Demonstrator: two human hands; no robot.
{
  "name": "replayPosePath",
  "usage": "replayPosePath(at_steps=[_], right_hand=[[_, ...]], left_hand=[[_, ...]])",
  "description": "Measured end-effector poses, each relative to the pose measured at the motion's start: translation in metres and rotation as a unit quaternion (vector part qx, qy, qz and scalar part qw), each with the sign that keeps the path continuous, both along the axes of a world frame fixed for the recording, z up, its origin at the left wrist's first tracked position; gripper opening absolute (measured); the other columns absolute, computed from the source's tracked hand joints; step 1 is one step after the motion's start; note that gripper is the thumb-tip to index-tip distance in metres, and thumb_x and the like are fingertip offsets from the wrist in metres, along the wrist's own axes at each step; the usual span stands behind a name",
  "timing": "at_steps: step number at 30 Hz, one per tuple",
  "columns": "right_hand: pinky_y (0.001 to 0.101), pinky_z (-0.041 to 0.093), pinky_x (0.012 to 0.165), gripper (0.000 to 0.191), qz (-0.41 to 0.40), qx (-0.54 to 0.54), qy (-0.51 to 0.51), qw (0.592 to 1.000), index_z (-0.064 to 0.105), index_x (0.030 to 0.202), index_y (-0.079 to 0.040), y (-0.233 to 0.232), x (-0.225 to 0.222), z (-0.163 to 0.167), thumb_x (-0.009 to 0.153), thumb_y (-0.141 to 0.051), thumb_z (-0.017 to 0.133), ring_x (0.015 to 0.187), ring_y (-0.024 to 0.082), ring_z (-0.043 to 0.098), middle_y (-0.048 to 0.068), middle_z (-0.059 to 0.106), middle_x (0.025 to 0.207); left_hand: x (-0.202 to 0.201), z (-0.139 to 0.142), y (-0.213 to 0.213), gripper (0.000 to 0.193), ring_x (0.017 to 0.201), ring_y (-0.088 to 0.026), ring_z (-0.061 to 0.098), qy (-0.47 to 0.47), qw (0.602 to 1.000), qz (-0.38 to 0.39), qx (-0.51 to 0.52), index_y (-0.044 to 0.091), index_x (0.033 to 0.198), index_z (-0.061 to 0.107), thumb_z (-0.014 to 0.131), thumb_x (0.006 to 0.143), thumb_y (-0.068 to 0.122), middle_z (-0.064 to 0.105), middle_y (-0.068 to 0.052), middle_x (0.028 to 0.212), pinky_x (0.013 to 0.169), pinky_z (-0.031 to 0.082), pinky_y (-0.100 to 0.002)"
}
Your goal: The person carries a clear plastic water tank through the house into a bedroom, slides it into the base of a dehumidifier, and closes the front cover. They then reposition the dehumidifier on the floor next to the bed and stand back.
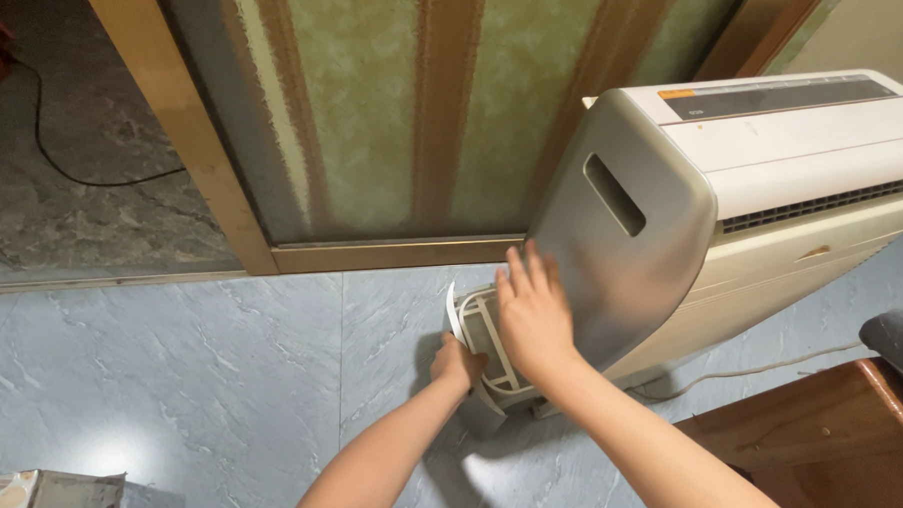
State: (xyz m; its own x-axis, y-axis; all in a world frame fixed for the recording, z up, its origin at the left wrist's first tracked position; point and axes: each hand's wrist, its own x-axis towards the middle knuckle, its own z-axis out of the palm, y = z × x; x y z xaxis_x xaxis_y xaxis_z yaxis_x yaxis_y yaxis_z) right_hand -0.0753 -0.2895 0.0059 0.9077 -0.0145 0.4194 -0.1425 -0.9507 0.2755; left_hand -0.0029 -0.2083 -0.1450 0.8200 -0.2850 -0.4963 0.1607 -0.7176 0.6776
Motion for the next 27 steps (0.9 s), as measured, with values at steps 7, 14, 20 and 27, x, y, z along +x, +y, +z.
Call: replayPosePath(at_steps=[7, 14, 20, 27], right_hand=[[0.0545, 0.028, 0.122, 0.039, 0.072, 0.076, -0.171, 0.98, 0.069, 0.124, -0.002, 0.007, -0.021, 0.088, 0.086, -0.008, 0.07, 0.15, 0.044, 0.034, 0.021, 0.05, 0.154], [0.0552, 0.035, 0.124, 0.049, 0.049, 0.064, -0.264, 0.961, 0.064, 0.138, -0.002, -0.022, -0.053, 0.177, 0.095, -0.017, 0.083, 0.155, 0.042, 0.04, 0.017, 0.053, 0.158], [0.0656, 0.03, 0.113, 0.065, -0.064, 0.015, -0.148, 0.987, 0.067, 0.14, -0.006, -0.058, -0.045, 0.21, 0.084, -0.034, 0.084, 0.145, 0.038, 0.044, 0.015, 0.058, 0.152], [0.0553, 0.044, 0.103, 0.063, -0.054, 0.071, -0.113, 0.99, 0.065, 0.143, -0.01, -0.072, -0.041, 0.214, 0.086, -0.033, 0.079, 0.137, 0.038, 0.051, 0.014, 0.057, 0.151]], left_hand=[[-0.002, -0.001, -0.002, 0.07, 0.117, -0.037, 0.067, -0.005, 1.0, 0.002, -0.013, 0.006, 0.134, 0.046, 0.081, 0.081, 0.036, 0.068, -0.02, 0.125, 0.101, 0.054, -0.044], [-0.006, -0.011, 0.0, 0.059, 0.111, -0.035, 0.071, -0.003, 0.999, 0.016, -0.049, 0.009, 0.129, 0.052, 0.077, 0.079, 0.029, 0.072, -0.017, 0.12, 0.096, 0.058, -0.044], [-0.004, -0.015, 0.001, 0.059, 0.112, -0.036, 0.068, -0.033, 0.998, 0.011, -0.044, 0.01, 0.127, 0.054, 0.079, 0.077, 0.027, 0.072, -0.018, 0.119, 0.095, 0.056, -0.045], [-0.003, -0.007, 0.0, 0.058, 0.105, -0.035, 0.071, -0.016, 0.997, 0.014, -0.071, 0.01, 0.13, 0.053, 0.076, 0.08, 0.028, 0.072, -0.017, 0.117, 0.088, 0.059, -0.044]])
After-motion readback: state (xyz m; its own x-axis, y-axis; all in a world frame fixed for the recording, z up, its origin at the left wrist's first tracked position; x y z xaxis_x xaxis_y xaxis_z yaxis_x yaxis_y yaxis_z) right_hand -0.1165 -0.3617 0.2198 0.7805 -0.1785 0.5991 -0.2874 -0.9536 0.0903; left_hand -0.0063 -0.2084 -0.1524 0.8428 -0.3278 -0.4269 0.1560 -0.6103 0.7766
